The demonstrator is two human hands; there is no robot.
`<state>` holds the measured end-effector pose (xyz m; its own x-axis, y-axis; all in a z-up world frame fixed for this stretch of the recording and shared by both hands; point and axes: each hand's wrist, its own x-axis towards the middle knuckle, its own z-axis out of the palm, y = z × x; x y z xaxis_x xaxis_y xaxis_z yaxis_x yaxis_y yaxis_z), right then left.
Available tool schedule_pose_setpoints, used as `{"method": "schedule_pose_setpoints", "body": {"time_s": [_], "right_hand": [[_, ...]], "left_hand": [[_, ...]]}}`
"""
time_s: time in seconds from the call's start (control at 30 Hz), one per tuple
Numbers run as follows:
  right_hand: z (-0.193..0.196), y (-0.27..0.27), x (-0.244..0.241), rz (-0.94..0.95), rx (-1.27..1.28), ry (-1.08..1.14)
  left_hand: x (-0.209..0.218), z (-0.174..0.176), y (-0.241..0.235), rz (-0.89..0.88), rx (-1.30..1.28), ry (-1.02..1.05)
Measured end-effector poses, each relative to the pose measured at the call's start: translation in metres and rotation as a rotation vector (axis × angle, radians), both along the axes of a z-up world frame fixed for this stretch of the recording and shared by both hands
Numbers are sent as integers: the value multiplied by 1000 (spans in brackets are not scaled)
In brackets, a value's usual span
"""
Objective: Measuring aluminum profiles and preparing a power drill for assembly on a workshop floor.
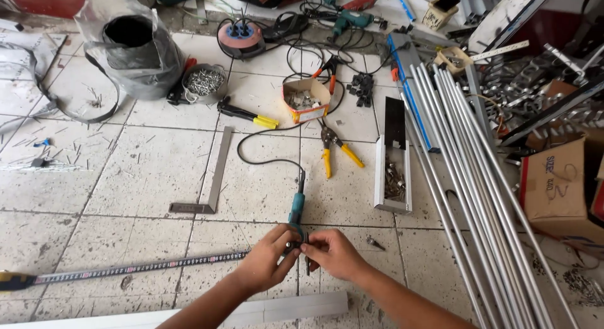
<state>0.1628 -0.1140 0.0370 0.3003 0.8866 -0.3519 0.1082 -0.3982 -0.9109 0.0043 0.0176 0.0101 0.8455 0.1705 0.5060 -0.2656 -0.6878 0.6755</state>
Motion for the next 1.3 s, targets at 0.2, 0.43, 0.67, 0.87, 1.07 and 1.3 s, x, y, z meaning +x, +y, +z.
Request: {"method": "schedule_pose_setpoints", "body": {"time_s": [0.2,0.43,0.67,0.87,1.07,1.3], "right_hand": [[-2,3,-7,-73,-33,36],[-39,-4,-4,-56,191,-102],[-39,-2,-3,-10,257,-56],[-28,1,-8,-109,183,43],[-60,8,-13,-233,198,-167],[-57,12,-18,-232,346,-413]], "left_hand": [[7,-22,-9,-10,-198,153],[10,-27,-17,1,-272,69],[9,-27,-18,-12,-294,29],[15,-33,-26,43,-267,84],[19,-35,-29,43,-280,47],[21,-36,-32,77,-304,9]]}}
